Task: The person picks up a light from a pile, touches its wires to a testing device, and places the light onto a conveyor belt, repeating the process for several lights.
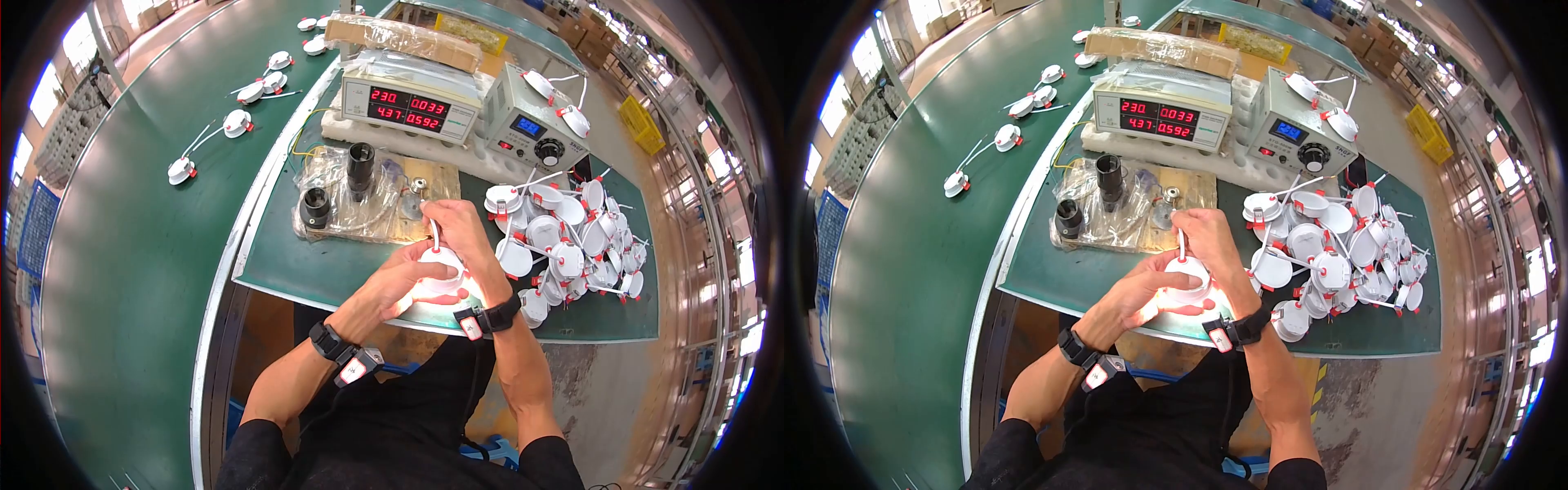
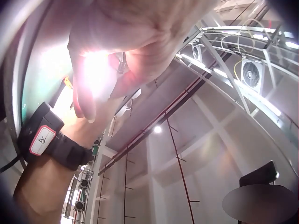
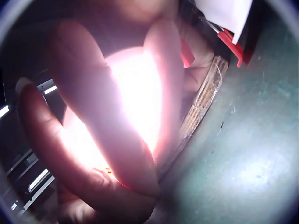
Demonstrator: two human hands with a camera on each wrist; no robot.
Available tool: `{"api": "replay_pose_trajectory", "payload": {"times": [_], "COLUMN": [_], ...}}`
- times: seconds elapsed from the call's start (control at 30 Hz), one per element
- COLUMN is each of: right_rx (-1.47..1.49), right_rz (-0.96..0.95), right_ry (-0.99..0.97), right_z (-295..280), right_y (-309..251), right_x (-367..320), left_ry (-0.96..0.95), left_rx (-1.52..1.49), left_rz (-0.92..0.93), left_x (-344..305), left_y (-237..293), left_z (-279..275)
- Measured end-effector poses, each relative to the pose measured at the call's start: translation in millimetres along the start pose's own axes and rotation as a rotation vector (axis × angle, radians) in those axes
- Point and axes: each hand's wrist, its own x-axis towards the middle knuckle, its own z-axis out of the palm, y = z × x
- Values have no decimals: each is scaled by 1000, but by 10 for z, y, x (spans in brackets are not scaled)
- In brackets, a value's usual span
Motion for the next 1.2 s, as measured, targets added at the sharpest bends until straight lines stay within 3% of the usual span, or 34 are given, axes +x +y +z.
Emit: {"api": "replay_pose_trajectory", "payload": {"times": [1.2], "right_rx": [12], "right_rz": [-7], "right_ry": [-8], "right_z": [-4], "right_y": [70], "right_x": [44], "left_ry": [-13], "left_rx": [-83], "left_rz": [-37], "left_x": [-3], "left_y": [18], "left_z": [-8]}}
